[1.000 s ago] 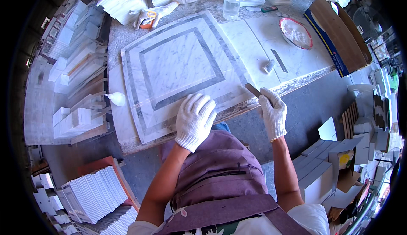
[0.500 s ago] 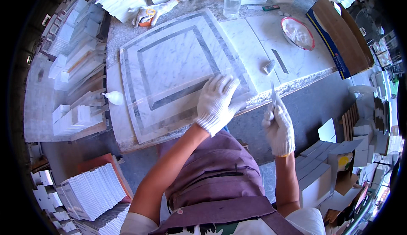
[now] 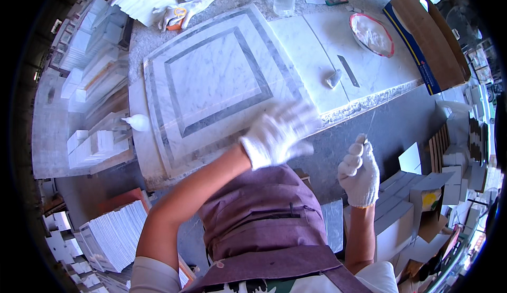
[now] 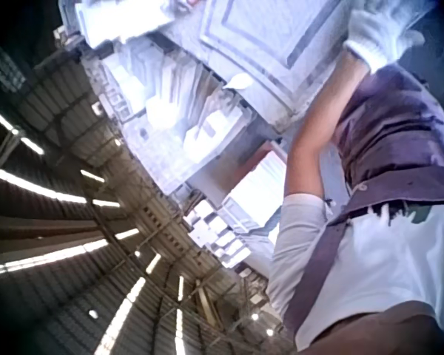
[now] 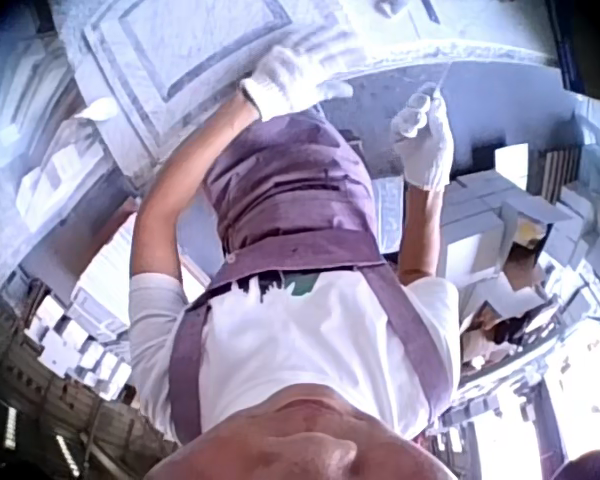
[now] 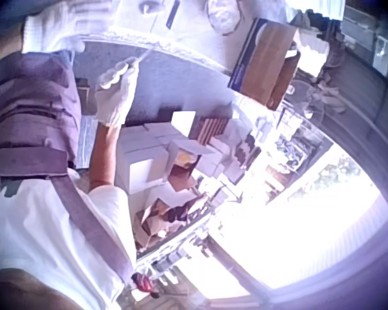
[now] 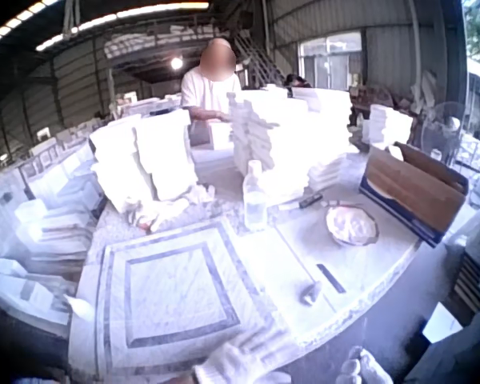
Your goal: The person uses a metal scraper to remove residue from the edges and surface of a large square stone tile. They repeatedly scrape along the borders and the central area, occasionally wiping the tool or the surface with a cloth. The task involves careful manual scraping to clean the stone material.
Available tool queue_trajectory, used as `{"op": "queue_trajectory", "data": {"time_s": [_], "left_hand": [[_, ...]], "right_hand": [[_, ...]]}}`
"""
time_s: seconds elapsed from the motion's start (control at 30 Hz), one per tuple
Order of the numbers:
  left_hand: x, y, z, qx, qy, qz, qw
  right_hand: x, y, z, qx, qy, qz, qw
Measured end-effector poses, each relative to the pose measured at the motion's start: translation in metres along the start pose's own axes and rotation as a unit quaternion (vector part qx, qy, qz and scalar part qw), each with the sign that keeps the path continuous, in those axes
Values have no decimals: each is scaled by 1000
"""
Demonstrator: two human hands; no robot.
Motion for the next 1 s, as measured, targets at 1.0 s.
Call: {"op": "queue_trajectory", "data": {"time_s": [1.0], "left_hand": [[-36,31,23,-157,101,118,975]], "right_hand": [[1,-111,-42,76,689,26,720]]}}
Point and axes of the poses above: each hand's wrist, its own y-axis away from the middle knuckle, its own z-axis out of the back of the hand, x = y × z, the point moved 3 cm from there along -y, towards the middle knuckle, and after that the axes turned 7 degrees about x, right-handed, at the moved point
